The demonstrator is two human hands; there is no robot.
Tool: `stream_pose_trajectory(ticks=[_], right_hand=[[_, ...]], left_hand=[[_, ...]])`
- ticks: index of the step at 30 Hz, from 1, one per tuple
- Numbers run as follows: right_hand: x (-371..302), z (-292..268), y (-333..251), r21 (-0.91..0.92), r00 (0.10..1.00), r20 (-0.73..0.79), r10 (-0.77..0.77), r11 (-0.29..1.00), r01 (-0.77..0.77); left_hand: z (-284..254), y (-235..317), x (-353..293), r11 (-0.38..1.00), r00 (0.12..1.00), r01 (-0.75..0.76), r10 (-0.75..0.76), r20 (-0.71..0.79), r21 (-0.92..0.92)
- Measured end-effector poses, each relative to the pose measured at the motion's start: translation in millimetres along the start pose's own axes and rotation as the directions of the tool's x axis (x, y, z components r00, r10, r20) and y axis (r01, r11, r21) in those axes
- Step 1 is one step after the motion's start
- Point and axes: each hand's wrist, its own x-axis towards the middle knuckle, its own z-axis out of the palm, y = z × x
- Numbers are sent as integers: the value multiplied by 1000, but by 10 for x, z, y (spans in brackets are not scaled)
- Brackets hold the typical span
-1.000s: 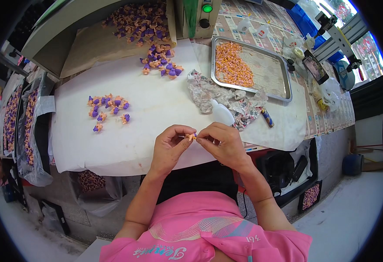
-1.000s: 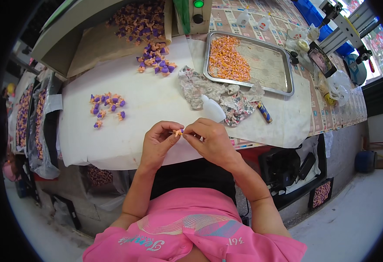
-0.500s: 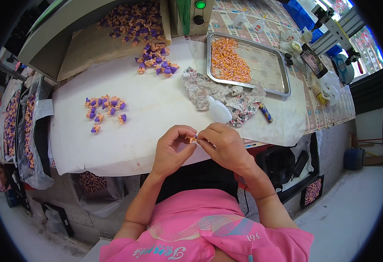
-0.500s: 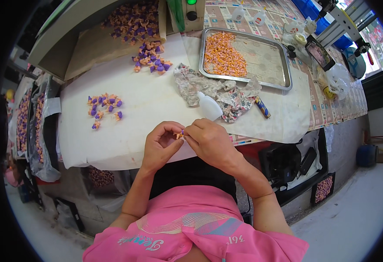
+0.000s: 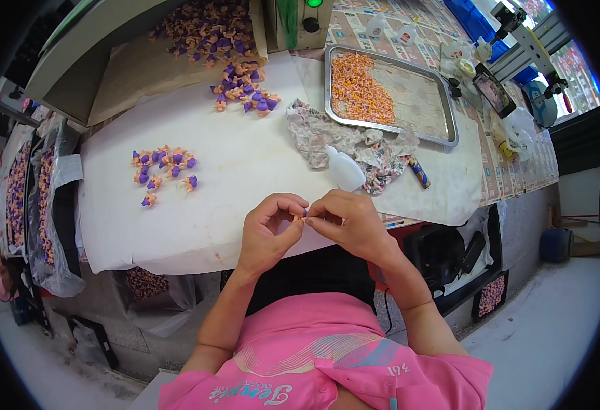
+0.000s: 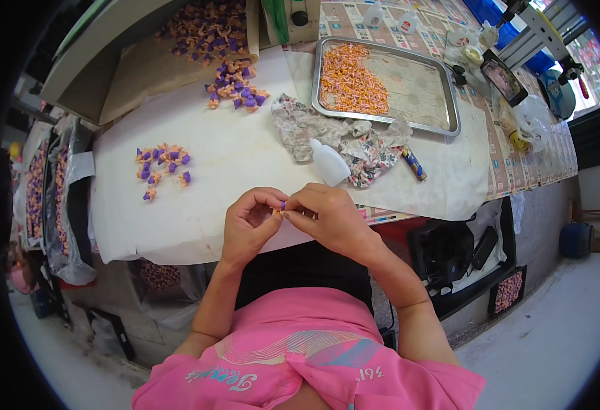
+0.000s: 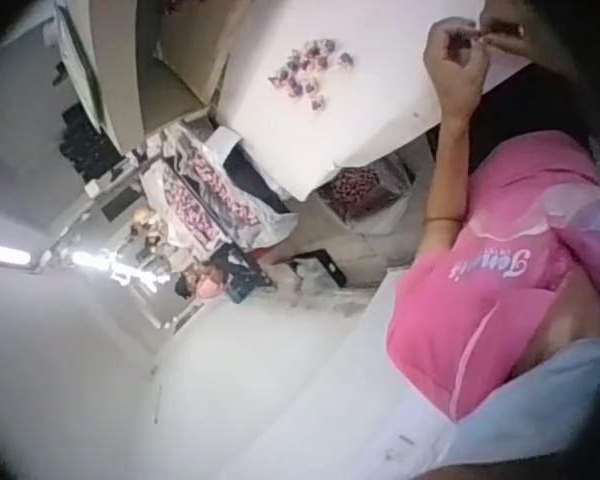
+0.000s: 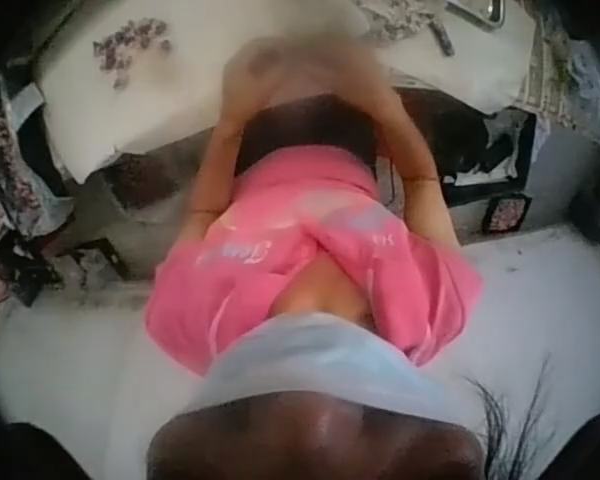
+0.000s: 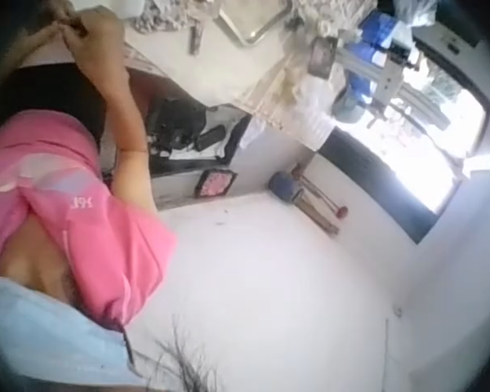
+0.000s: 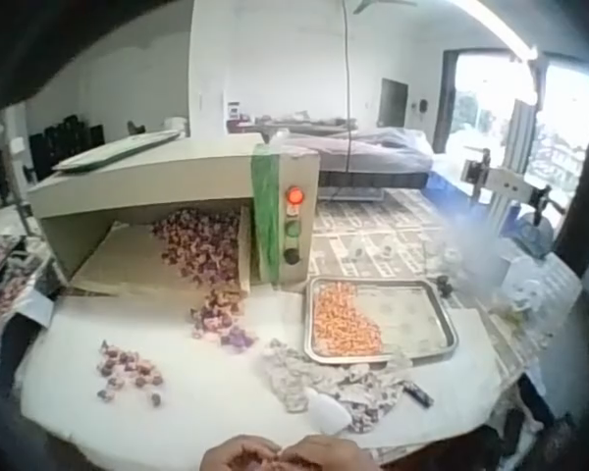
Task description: Assembling small purple and orange plastic components using glue at a workstation.
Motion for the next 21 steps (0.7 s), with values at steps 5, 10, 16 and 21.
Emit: stream_pose_trajectory(ticks=[5, 10, 16, 21], right_hand=[[-34, 60, 27, 150, 988, -9, 155, 977, -152], [-68, 98, 24, 191, 974, -27, 225, 957, -216], [-91, 98, 6, 167, 975, -32, 220, 963, -212], [-94, 119, -43, 96, 984, -73, 160, 984, -152]], left_hand=[[-33, 5, 2, 1000, 1000, 15, -15, 13, 1], [-2, 18, 10, 999, 999, 30, -30, -12, -17], [-11, 17, 10, 999, 1000, 30, -30, 11, -23], [-52, -11, -4, 1000, 999, 21, -21, 33, 1]])
